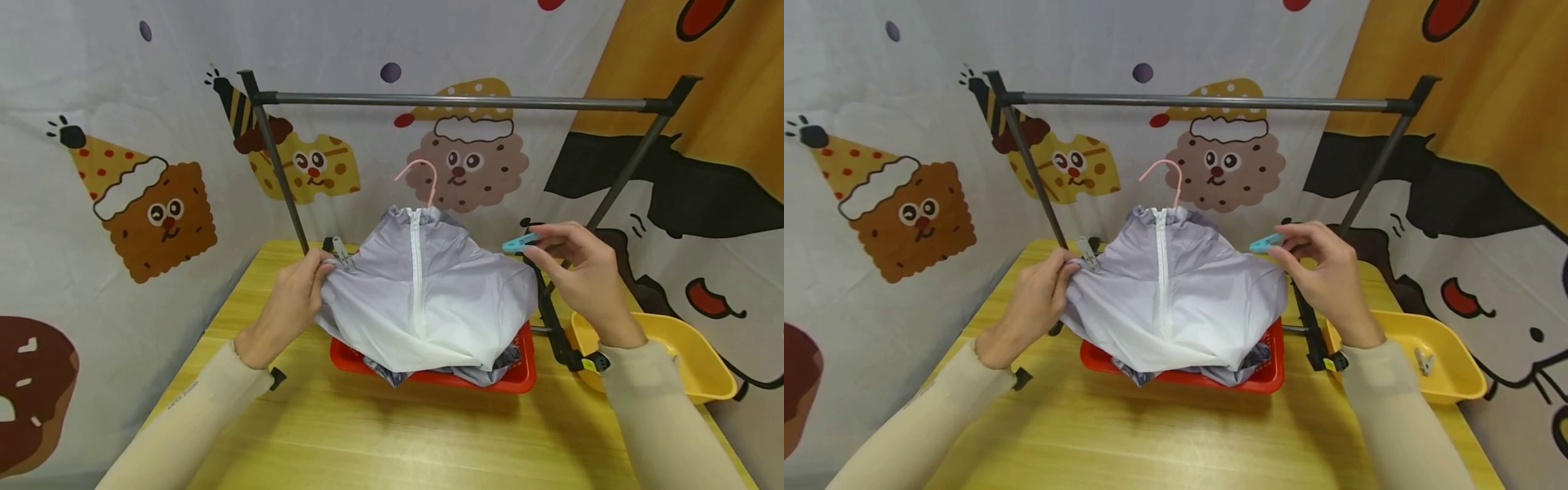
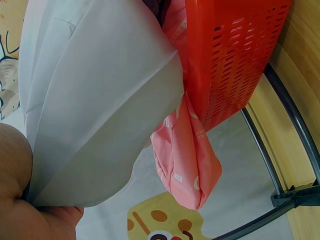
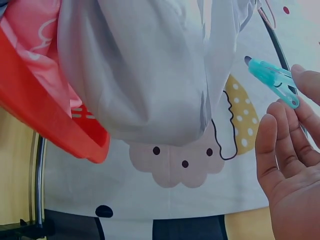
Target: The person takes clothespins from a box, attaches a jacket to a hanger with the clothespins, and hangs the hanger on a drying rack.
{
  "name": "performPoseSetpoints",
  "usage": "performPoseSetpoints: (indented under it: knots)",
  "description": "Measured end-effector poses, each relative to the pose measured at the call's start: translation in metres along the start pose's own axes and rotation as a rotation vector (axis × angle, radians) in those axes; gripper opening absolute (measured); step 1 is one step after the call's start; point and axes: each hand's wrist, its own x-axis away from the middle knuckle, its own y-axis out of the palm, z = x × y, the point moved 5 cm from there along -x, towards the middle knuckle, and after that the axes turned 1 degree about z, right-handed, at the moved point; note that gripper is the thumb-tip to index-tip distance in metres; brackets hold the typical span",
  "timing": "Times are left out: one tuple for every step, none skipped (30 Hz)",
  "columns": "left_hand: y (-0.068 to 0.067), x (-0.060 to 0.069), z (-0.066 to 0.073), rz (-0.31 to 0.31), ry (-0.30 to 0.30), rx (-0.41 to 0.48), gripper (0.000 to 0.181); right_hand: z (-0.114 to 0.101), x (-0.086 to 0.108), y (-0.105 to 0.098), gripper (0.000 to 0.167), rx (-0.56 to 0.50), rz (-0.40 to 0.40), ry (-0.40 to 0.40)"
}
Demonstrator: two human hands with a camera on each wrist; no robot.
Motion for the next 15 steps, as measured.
performPoseSetpoints:
  knots:
    - [0.0,0.0001,0.0001,0.0,0.001,0.0,0.005,0.0,-0.0005,0.0005,0.048,-0.004,0.002,0.0]
    - [0.0,0.0001,0.0002,0.001,0.003,0.0,0.005,0.0001,-0.0009,0.001,0.048,-0.01,0.006,-0.002]
    - [0.0,0.0001,0.0003,0.002,0.003,0.0,0.005,0.0003,-0.0013,0.0014,0.048,-0.014,0.01,-0.003]
    - [-0.0001,0.0001,0.0003,0.001,0.003,0.001,0.006,0.0002,-0.0018,0.0017,0.048,-0.013,0.015,-0.008]
    - [-0.0001,0.0002,0.0004,0.001,0.003,0.001,0.008,0.0005,-0.0023,0.0022,0.048,-0.014,0.021,-0.013]
    - [-0.0001,0.0003,0.0005,0.0,0.002,0.002,0.008,0.0009,-0.0026,0.0024,0.047,-0.016,0.027,-0.016]
    - [-0.0001,0.0003,0.0006,-0.001,0.0,0.001,0.008,0.0011,-0.0028,0.0025,0.047,-0.015,0.035,-0.019]
    - [-0.0002,0.0003,0.0007,-0.002,-0.001,0.002,0.008,0.0014,-0.0031,0.0025,0.047,-0.011,0.04,-0.021]
    - [-0.0002,0.0003,0.0007,-0.004,-0.003,0.002,0.008,0.0013,-0.0035,0.0026,0.047,-0.006,0.046,-0.023]
    - [-0.0003,0.0004,0.0007,-0.005,-0.006,0.002,0.008,0.0014,-0.0038,0.0026,0.046,-0.002,0.053,-0.028]
    - [-0.0004,0.0005,0.0007,-0.006,-0.008,0.003,0.007,0.0014,-0.0041,0.0027,0.046,0.0,0.058,-0.029]
    - [-0.0005,0.0006,0.0007,-0.007,-0.01,0.003,0.006,0.0014,-0.0044,0.0027,0.046,0.003,0.063,-0.031]
    - [-0.0005,0.0007,0.0006,-0.007,-0.012,0.003,0.005,0.0011,-0.0048,0.0029,0.046,0.005,0.067,-0.034]
    - [-0.0005,0.0007,0.0007,-0.006,-0.011,0.005,0.005,0.0007,-0.0054,0.0031,0.045,0.004,0.069,-0.035]
    - [-0.0006,0.0007,0.0008,-0.007,-0.013,0.005,0.005,0.0005,-0.006,0.0032,0.044,0.0,0.072,-0.036]
